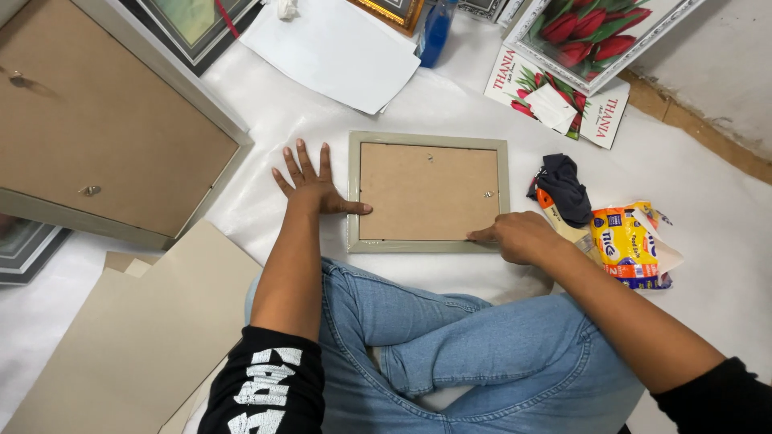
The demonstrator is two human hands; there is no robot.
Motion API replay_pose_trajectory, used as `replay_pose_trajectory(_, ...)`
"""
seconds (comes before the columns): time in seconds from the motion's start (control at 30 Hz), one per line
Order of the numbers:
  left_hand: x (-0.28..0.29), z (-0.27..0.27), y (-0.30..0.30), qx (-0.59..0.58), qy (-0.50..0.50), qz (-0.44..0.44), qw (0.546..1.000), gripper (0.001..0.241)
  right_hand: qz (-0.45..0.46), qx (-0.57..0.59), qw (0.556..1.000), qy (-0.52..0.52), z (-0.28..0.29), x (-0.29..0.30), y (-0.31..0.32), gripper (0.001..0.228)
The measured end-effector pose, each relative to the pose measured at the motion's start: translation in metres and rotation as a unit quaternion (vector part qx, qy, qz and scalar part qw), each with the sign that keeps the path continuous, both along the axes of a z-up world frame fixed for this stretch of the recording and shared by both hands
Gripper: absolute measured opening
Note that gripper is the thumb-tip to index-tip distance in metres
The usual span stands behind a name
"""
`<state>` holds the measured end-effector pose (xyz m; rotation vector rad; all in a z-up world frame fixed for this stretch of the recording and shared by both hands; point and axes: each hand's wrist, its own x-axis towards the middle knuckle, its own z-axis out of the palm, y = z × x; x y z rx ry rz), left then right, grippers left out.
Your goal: Cleaning the glass of a picture frame using a brush and a cloth
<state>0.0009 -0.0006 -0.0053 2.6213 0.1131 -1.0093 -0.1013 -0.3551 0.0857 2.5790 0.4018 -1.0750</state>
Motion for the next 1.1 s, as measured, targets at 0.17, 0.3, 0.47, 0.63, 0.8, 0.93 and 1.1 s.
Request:
replay_pose_trajectory(0.17,0.000,-0.006,-0.001,0.007,0.000,-0.003,1.000,0.165,-0.018,-0.037,0.999,-0.008,-0.009,0.000,-0.029,0.065)
replay_pose_trajectory(0.3,0.002,-0.008,-0.002,0.010,0.005,-0.006,1.000,0.167,-0.130,0.065,0.989,-0.001,0.066,0.022,0.030,0.062)
replay_pose_trajectory(0.47,-0.001,0.011,-0.003,0.013,0.010,-0.006,1.000,0.160,-0.047,0.106,0.987,-0.109,0.041,0.071,0.059,0.065)
replay_pose_trajectory(0.63,0.000,0.017,-0.003,0.014,0.022,-0.006,1.000,0.156,0.026,0.151,0.972,-0.177,0.002,0.118,0.109,0.063)
replay_pose_trajectory(0.8,0.002,0.021,-0.005,0.013,0.038,-0.003,0.999,0.157,0.077,0.186,0.961,-0.187,-0.029,0.141,0.148,0.062)
replay_pose_trajectory(0.93,0.005,0.017,-0.006,0.014,0.041,-0.013,0.999,0.158,0.076,0.186,0.961,-0.190,-0.035,0.142,0.139,0.060)
replay_pose_trajectory(1.1,0.005,0.016,-0.005,0.014,0.034,-0.001,0.999,0.158,0.074,0.123,0.969,-0.199,-0.020,0.140,0.100,0.057)
